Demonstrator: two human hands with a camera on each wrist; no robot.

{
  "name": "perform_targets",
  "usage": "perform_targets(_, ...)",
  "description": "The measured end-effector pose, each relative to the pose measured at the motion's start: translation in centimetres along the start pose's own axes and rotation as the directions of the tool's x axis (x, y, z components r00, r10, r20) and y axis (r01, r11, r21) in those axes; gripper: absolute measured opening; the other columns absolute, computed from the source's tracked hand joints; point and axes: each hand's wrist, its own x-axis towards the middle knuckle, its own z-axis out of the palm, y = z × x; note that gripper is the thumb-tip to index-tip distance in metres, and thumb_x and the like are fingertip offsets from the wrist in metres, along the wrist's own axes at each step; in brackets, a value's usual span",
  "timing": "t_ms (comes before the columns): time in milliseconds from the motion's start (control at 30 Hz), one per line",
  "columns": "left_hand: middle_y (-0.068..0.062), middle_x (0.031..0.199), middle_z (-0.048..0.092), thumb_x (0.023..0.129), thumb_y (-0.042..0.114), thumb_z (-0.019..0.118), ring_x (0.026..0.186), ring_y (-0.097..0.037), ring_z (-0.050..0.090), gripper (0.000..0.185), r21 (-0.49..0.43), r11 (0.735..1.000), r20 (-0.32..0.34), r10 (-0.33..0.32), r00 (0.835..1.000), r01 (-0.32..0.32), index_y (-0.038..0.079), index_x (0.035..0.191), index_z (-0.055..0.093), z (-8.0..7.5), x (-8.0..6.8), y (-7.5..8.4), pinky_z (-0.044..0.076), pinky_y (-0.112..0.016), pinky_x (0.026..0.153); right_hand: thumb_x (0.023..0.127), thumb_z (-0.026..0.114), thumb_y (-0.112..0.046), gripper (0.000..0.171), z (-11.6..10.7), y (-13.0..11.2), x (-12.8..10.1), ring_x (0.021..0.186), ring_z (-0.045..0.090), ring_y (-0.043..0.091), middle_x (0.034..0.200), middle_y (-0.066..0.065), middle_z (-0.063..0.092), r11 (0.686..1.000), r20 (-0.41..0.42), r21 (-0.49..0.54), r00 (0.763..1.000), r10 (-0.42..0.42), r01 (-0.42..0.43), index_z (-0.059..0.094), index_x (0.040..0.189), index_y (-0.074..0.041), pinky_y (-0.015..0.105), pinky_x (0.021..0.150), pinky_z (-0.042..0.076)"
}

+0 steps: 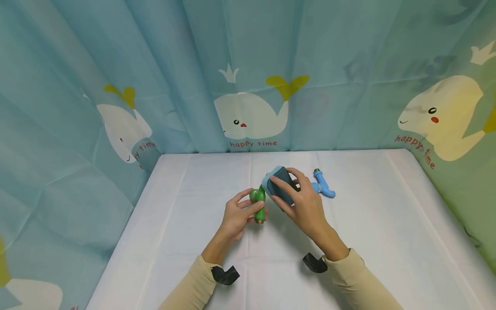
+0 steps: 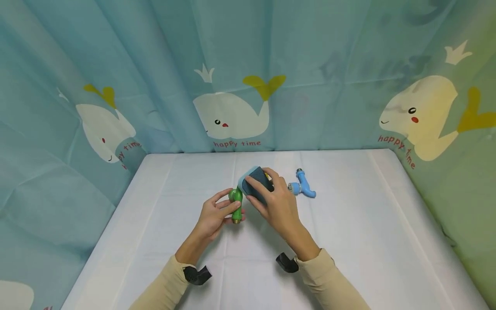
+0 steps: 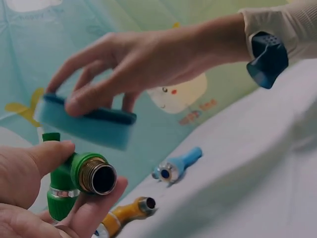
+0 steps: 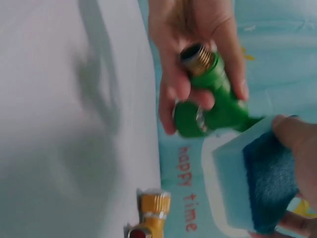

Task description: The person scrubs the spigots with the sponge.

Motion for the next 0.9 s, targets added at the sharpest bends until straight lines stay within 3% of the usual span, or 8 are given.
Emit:
perform_targets(133,-0.026,0.118,0.068,0.092,0.003,0.077,0.085,-0.032,0.076,0.071,0.005,1.0,0.018,0.0,1.0,0.0,-0.001,0.153,0.041,-0.01,0.11,0.23,0.064,-0.043,0.072,0.081,0.09,-0.024,0.058,-0.17,0.0,0.28,0.097,0.065,0.038,0.139,0.024,0.054,1.0,0.007,-0.002,1.0,-0.024,0.024,0.069,0.135,-0.023,0.045,0.055,0.058)
perform_targets(300,-0.027,0.118,0.068,0.091,0.001,0.076,0.081,-0.031,0.076,0.072,0.001,1.0,0.007,-0.002,1.0,0.002,0.0,0.153,0.039,-0.27,0.32,0.36,0.063,-0.044,0.074,0.083,0.088,-0.026,0.054,-0.33,0.33,0.7,0.096,0.064,0.039,0.138,0.024,0.054,0.999,0.015,-0.042,1.0,0.015,-0.014,0.07,0.134,-0.024,0.045,0.054,0.057)
perform_targets(467,-0.026,0.117,0.068,0.09,0.0,0.077,0.082,-0.033,0.076,0.073,0.012,1.0,-0.001,-0.002,1.0,0.002,0.0,0.153,0.04,-0.39,0.41,0.36,0.063,-0.045,0.073,0.084,0.087,-0.029,0.054,-0.31,0.23,0.76,0.097,0.064,0.038,0.139,0.024,0.054,0.999,0.041,-0.025,0.999,-0.028,0.029,0.07,0.134,-0.024,0.045,0.058,0.058)
perform_targets(633,-0.024,0.116,0.068,0.091,0.001,0.077,0.081,-0.032,0.076,0.074,0.021,1.0,0.008,-0.002,1.0,0.001,-0.001,0.154,0.039,-0.47,0.44,0.23,0.063,-0.047,0.074,0.084,0.087,-0.029,0.052,-0.11,0.35,0.6,0.096,0.063,0.039,0.138,0.024,0.054,0.998,0.031,-0.063,0.999,0.024,-0.022,0.07,0.133,-0.025,0.045,0.052,0.057)
perform_targets(900,-0.034,0.128,0.06,0.094,0.002,0.073,0.084,-0.026,0.076,0.069,0.005,1.0,0.053,0.03,0.998,-0.03,-0.001,0.153,0.039,-0.73,0.22,0.24,0.063,-0.042,0.077,0.086,0.085,-0.029,0.053,-0.32,0.3,0.31,0.097,0.063,0.039,0.139,0.024,0.053,0.999,0.029,-0.028,0.999,0.046,-0.045,0.068,0.136,-0.025,0.046,0.054,0.058)
